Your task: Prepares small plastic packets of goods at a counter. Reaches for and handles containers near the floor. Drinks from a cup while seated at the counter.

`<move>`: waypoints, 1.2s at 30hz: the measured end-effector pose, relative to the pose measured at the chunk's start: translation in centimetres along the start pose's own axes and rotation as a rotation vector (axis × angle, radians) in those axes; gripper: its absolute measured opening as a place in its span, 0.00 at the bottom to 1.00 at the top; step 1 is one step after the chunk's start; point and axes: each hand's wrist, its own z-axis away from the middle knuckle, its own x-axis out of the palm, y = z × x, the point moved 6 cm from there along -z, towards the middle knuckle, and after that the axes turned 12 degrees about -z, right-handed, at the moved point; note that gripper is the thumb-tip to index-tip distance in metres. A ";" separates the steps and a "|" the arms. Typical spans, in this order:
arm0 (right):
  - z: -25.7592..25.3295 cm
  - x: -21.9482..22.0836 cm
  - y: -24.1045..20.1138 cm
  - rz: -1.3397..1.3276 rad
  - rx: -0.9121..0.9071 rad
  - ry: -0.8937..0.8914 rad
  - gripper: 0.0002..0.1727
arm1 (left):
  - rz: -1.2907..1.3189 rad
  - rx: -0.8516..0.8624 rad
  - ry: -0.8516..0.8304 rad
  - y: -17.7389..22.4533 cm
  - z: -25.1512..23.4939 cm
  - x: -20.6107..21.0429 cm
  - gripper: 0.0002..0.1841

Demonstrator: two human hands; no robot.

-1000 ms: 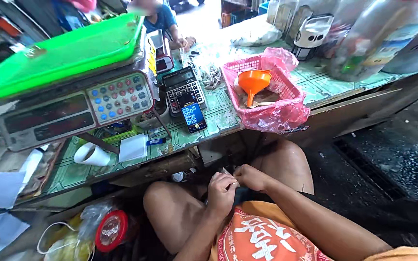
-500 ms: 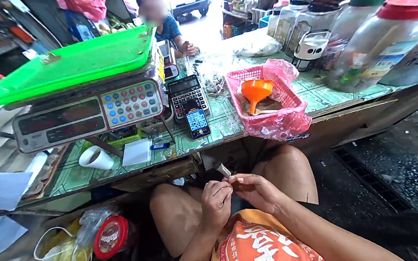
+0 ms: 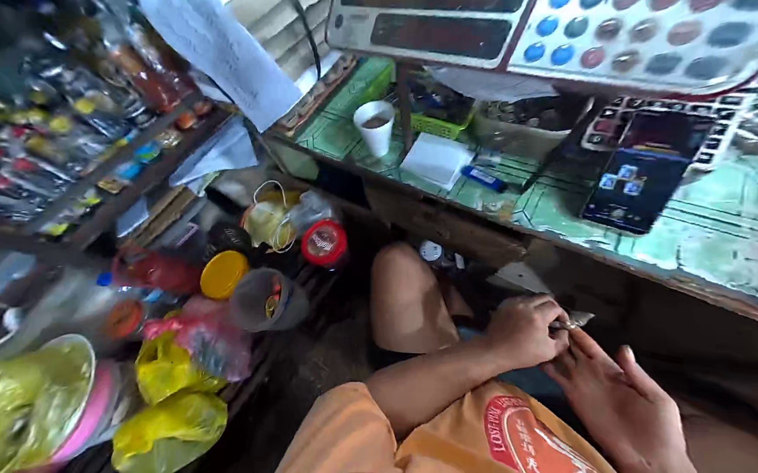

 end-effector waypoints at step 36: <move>0.3 -0.5 -6.3 0.592 -0.058 0.072 0.03 | 0.527 -0.078 -0.366 0.8 -0.2 3.3 0.05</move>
